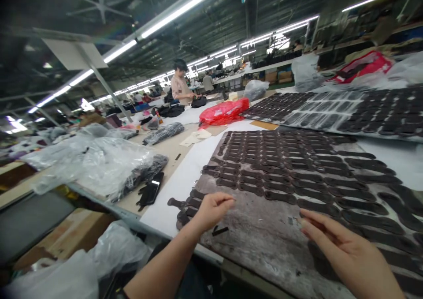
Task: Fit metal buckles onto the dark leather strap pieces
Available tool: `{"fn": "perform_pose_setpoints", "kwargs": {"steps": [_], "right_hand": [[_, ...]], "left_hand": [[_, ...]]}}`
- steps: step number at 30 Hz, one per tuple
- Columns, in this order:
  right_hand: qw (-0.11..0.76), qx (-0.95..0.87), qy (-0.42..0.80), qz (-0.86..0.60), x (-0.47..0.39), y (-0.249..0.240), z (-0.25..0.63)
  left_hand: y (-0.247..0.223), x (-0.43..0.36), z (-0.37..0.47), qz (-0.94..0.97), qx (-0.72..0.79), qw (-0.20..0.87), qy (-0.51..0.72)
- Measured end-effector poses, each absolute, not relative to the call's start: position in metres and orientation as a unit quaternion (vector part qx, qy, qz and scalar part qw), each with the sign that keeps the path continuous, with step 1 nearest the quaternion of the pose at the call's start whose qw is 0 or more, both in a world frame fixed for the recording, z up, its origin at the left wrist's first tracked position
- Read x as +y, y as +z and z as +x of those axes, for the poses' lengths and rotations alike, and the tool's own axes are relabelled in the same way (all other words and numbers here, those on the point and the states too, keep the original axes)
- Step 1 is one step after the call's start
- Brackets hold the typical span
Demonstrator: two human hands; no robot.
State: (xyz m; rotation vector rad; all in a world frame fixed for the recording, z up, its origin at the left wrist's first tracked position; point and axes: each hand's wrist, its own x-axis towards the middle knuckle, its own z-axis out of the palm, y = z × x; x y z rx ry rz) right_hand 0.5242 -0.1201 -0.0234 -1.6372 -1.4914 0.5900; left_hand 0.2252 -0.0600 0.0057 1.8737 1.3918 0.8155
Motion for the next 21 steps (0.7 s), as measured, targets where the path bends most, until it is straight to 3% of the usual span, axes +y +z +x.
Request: {"fn": "perform_pose_setpoints", "kwargs": {"steps": [2,7,21], "right_hand": [[0.375,-0.606,0.247,-0.657,-0.118,-0.016,0.509],[0.345,-0.639,0.250,-0.640,-0.116,-0.017,0.489],[0.322,-0.724,0.236,-0.562,-0.115,-0.016,0.473]], "left_hand": [[0.015,-0.028,0.202,0.763,0.572,0.186,0.237],[0.018,0.053,0.155,0.760,0.628,0.087,0.144],[0.004,0.110,0.149,0.809,0.581,0.058,-0.065]]}}
